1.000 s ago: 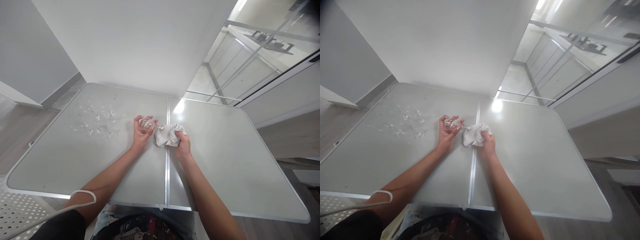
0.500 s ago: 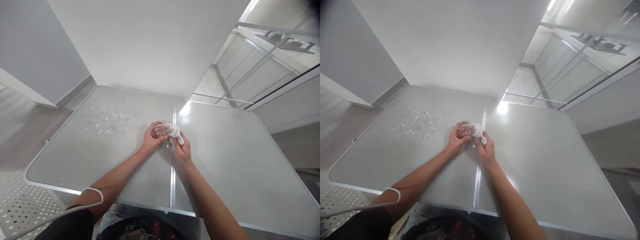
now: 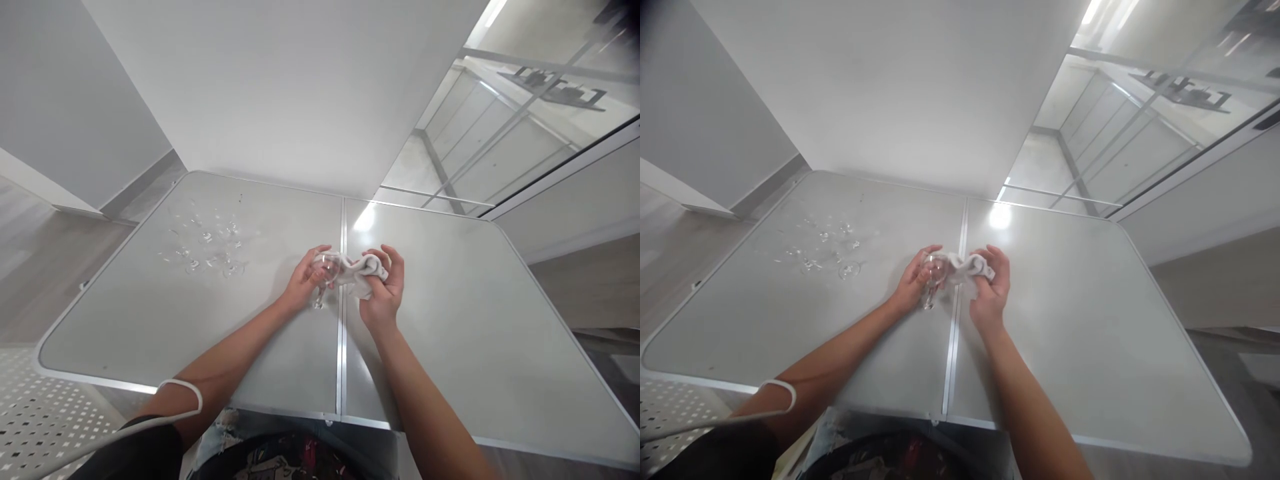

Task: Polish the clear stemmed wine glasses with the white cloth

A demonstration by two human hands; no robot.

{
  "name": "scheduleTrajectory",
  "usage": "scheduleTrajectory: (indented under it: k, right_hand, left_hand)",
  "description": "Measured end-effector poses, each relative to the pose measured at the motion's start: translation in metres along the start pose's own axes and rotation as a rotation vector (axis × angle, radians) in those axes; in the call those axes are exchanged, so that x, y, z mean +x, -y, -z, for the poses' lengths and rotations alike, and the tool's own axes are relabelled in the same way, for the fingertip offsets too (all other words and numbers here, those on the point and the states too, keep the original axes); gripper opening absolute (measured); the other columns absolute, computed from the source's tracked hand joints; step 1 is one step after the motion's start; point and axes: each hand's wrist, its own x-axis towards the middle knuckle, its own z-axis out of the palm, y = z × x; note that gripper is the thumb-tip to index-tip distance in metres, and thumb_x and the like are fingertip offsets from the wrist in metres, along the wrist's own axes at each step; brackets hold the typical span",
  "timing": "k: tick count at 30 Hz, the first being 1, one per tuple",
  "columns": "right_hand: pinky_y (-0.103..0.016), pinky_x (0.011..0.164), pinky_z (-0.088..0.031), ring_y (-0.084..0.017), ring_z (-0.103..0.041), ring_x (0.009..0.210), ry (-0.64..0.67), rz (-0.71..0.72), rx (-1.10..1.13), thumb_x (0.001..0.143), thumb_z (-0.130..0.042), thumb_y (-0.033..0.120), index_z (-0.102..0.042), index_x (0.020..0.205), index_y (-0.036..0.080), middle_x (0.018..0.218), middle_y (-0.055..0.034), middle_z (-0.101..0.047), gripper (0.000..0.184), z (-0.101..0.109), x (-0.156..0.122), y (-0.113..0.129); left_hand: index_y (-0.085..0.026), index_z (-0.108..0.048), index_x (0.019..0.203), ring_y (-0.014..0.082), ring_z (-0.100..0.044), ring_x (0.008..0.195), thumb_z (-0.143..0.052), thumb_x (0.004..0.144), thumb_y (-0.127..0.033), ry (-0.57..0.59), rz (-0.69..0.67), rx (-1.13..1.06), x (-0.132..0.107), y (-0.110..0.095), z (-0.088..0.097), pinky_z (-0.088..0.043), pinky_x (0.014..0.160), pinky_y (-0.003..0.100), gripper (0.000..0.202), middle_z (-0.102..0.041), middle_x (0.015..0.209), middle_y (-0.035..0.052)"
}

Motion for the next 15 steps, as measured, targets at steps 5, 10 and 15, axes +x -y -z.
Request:
scheduleTrajectory:
  k: [5,10,15]
  right_hand:
    - [-0.028,0.057,-0.046,-0.015,-0.054,0.06,0.208,-0.163,-0.119,0.091,-0.043,0.034,-0.067,0.102,0.019,0.072,-0.0014,-0.058,0.03,0.005,0.006,0.003]
    - [-0.024,0.055,-0.042,-0.013,-0.051,0.059,0.415,-0.183,-0.551,0.085,-0.066,0.048,-0.07,0.111,0.02,0.066,0.0025,-0.056,0.038,-0.005,0.0,-0.001]
    - [-0.026,0.058,-0.042,-0.012,-0.052,0.057,0.591,-0.099,-0.745,0.087,-0.065,0.045,-0.076,0.094,0.02,0.07,0.0001,-0.066,0.028,-0.006,-0.003,-0.01]
  left_hand:
    - [-0.027,-0.042,0.139,0.0247,-0.057,0.124,-0.072,0.086,-0.052,-0.125,-0.146,0.026,0.005,0.0,0.003,-0.044,0.103,0.039,0.065,-0.06,0.136,0.0143]
    - [-0.028,-0.04,0.138,0.0299,-0.05,0.137,-0.076,0.082,-0.053,-0.059,-0.193,0.053,0.005,0.0,0.005,-0.04,0.107,0.045,0.072,-0.058,0.14,0.0158]
    - [-0.026,-0.046,0.137,0.0302,-0.051,0.136,-0.082,0.077,-0.051,0.034,-0.227,0.105,0.004,0.0,0.002,-0.036,0.109,0.044,0.074,-0.059,0.14,0.0168]
